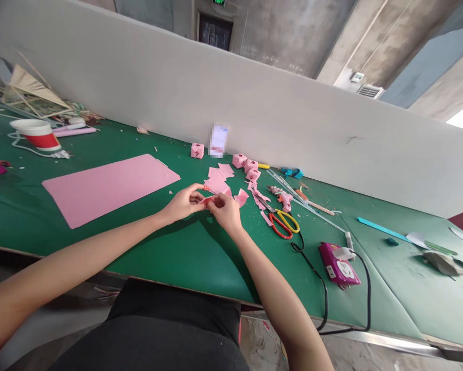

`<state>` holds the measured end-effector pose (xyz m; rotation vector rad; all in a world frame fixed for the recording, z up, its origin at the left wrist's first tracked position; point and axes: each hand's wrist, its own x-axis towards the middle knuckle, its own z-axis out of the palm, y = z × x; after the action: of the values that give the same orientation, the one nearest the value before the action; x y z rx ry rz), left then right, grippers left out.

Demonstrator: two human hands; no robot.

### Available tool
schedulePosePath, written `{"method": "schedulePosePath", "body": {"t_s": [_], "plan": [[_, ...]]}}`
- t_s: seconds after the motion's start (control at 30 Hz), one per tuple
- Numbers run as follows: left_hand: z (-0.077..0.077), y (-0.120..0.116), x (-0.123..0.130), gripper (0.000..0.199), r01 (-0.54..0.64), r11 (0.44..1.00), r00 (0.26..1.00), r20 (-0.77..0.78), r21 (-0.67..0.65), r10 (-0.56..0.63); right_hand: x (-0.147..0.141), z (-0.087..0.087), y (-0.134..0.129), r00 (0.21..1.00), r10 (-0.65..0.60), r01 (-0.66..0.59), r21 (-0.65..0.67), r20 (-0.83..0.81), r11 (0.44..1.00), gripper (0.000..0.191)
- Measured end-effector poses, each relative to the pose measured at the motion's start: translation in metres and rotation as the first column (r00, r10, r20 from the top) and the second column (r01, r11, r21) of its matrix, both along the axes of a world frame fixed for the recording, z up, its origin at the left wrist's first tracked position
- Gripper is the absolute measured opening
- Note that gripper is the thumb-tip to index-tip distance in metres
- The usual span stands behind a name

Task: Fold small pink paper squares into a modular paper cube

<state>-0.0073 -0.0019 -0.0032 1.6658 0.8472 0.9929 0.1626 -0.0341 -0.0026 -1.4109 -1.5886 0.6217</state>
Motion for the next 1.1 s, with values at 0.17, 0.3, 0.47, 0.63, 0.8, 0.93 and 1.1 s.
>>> {"method": "schedulePosePath", "body": {"t_s": [0.17, 0.3, 0.47, 0.63, 0.8, 0.93, 1.1], "plan": [[0.002, -0.003, 0.001, 0.046, -0.030, 0.998, 0.999, -0.041, 0.059, 0.032, -0.002, 0.000, -0.001, 0.997, -0.070, 0.069, 0.024, 0.040, 0.997, 0.018], [0.000, -0.002, 0.001, 0.042, -0.098, 0.994, 0.995, -0.004, 0.045, 0.098, -0.003, -0.005, 0.001, 0.998, -0.048, 0.048, 0.014, -0.045, 0.999, 0.018], [-0.002, 0.004, -0.003, 0.048, -0.180, 0.983, 0.983, 0.041, 0.036, 0.178, -0.002, -0.009, 0.003, 0.993, 0.047, -0.050, -0.022, -0.108, 0.999, 0.023], [0.001, 0.007, -0.006, 0.048, -0.238, 0.969, 0.971, -0.002, 0.071, 0.239, -0.001, 0.002, -0.001, 0.991, 0.109, -0.113, -0.055, -0.072, 0.992, 0.036], [0.003, 0.006, -0.007, 0.058, -0.261, 0.946, 0.951, -0.119, 0.192, 0.286, 0.004, 0.013, -0.003, 0.979, 0.125, -0.126, 0.002, -0.159, 0.992, 0.047], [-0.001, 0.006, -0.007, 0.061, -0.191, 0.959, 0.966, -0.133, 0.211, 0.222, 0.006, 0.007, 0.002, 0.980, 0.134, -0.132, 0.019, -0.148, 0.991, 0.040], [-0.004, 0.005, -0.006, 0.058, -0.153, 0.962, 0.973, -0.138, 0.225, 0.187, 0.007, -0.002, 0.005, 0.990, 0.132, -0.133, -0.011, -0.056, 0.991, 0.033]]}}
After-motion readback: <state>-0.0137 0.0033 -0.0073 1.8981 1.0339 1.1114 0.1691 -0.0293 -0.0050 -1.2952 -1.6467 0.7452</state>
